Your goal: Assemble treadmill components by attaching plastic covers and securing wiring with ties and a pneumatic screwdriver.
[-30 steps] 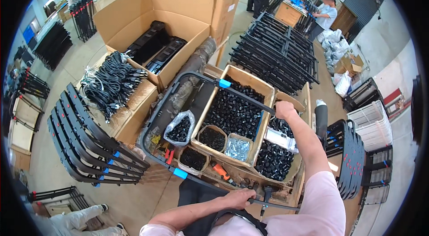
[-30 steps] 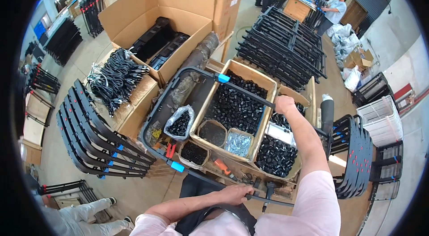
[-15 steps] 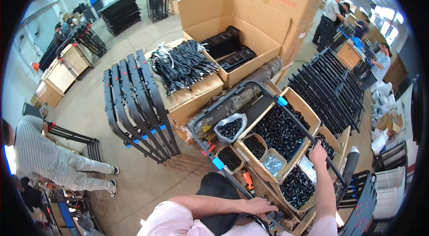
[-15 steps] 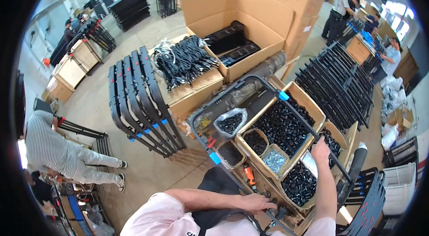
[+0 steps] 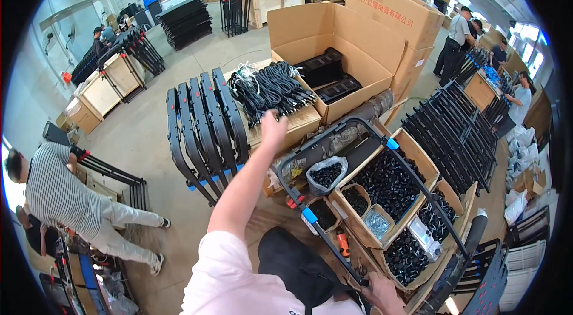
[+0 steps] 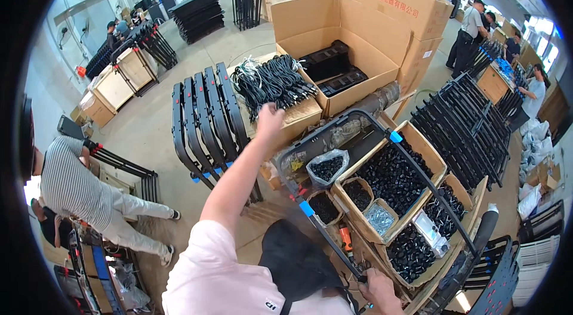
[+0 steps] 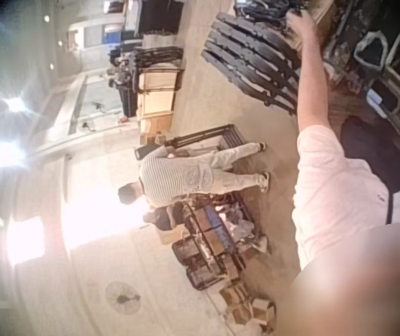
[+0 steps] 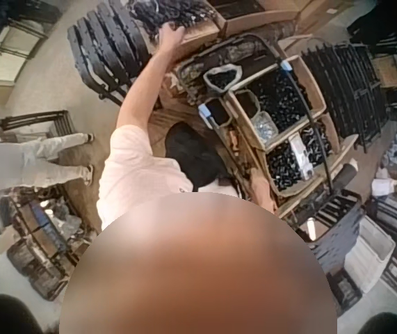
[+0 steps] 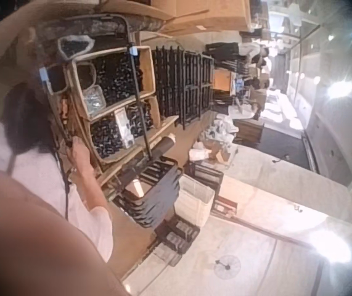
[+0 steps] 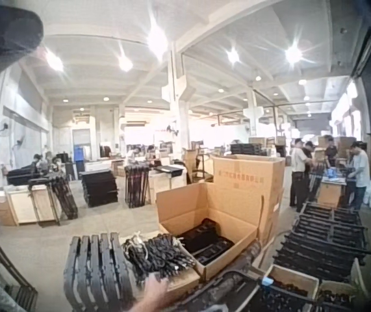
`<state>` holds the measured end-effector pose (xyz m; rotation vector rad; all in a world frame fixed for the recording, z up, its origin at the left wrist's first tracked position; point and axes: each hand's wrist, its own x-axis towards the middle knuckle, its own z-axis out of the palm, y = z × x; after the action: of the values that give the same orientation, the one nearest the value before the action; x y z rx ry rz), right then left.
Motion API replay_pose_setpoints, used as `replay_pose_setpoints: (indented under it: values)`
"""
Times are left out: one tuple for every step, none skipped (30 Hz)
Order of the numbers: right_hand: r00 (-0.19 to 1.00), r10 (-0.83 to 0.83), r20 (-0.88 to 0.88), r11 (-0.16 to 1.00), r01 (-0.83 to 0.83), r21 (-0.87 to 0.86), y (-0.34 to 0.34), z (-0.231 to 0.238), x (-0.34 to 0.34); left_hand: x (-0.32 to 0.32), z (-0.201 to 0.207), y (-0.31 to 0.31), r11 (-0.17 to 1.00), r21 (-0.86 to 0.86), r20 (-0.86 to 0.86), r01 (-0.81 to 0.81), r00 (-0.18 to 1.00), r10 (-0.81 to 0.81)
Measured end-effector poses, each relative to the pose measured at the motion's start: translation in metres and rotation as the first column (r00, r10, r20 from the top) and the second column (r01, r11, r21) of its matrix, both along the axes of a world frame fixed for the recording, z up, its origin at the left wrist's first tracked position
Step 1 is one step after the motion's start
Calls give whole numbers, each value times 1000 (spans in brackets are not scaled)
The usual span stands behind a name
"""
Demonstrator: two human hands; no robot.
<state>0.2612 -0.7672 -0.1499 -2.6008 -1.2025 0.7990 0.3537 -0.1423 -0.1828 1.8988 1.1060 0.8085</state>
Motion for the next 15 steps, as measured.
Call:
replay_pose_setpoints:
  values:
    - [998,-55,10,996,56,-69,3,1,-4,9,4,23,995,28,-63,-96,993,98]
    - [992,-120,30,987,123,-105,2,-1,-9,24,10,37,985,-15,-104,-170,980,168]
    - [989,-141,46,983,145,-110,-3,-12,-12,37,14,49,968,-56,-147,-245,961,235]
    - [980,-191,56,940,199,-277,-8,-25,-11,47,16,64,938,-128,-191,-321,936,294]
    - [968,-240,74,866,248,-434,-13,-37,-13,58,16,77,897,-196,-241,-395,907,346]
    - [916,-251,313,960,277,-42,-5,-23,-29,59,8,91,877,-188,-282,-443,880,383]
    - [912,-253,323,959,280,-42,7,-11,-33,62,1,106,859,-183,-311,-478,857,410]
    - [890,-320,325,920,374,-118,19,4,-35,68,-7,116,839,-235,-322,-491,854,410]
    - [862,-385,331,867,460,-191,29,12,-33,73,-15,128,814,-286,-334,-505,849,409]
    - [839,-384,387,882,457,-116,34,12,-36,67,-23,152,823,-315,-340,-472,866,366]
    - [842,-377,387,888,446,-106,31,-1,-38,57,-29,178,835,-332,-325,-438,884,335]
    - [897,-293,331,913,366,-181,22,-20,-40,49,-37,195,823,-390,-294,-413,903,313]
    - [935,-219,278,921,292,-256,12,-36,-40,53,-41,198,810,-455,-255,-369,926,279]
    - [966,-116,231,864,213,-456,0,-50,-37,58,-43,201,811,-461,-253,-361,929,270]
    - [965,-124,230,855,221,-469,8,-43,-38,64,-44,192,782,-492,-211,-382,924,318]
